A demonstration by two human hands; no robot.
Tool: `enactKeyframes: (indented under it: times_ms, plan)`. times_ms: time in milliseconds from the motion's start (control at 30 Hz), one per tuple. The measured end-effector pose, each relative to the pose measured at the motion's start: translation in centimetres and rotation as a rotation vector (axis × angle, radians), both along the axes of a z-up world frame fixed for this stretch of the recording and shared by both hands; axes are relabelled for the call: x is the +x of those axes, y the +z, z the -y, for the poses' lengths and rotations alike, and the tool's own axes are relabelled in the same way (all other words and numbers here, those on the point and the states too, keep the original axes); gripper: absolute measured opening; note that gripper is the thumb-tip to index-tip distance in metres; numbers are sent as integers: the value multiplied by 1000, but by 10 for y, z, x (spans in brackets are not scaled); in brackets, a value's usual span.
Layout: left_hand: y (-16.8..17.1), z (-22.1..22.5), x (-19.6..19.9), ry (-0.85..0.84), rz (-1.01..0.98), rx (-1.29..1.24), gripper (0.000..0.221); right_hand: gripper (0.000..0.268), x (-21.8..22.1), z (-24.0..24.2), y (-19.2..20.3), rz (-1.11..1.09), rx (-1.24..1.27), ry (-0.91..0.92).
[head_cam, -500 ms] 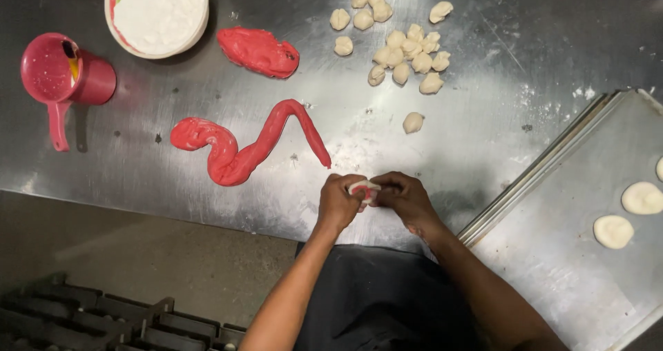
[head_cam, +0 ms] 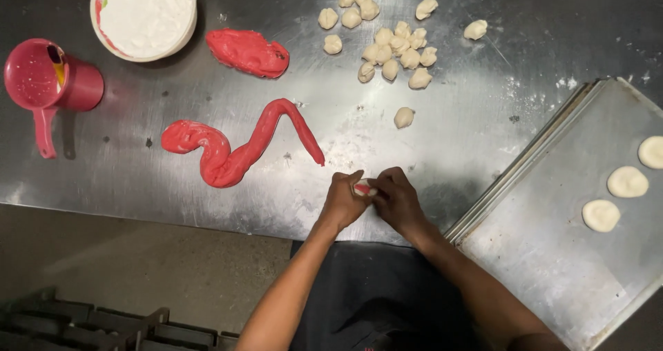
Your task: Shaping and placing pieces of dough onto a baking tray in a bakery production area.
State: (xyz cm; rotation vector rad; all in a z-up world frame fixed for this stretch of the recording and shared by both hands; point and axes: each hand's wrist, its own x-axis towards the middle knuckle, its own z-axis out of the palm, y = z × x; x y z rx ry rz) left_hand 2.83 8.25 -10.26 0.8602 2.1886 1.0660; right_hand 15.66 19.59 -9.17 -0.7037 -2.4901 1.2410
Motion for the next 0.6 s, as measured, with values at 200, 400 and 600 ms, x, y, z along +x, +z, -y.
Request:
enactKeyframes:
  times_ms: [200,400,600]
  plan:
    - [5,14,10,-83,24,185,30,17,4,-2,-6,-63,13,25]
    - [18,14,11,-149,-198,76,17,20,-8,9,-11,-22,-92,-39]
    - [17,12,-4,-64,556,113,66,24,-15,34,1,-198,187,-132]
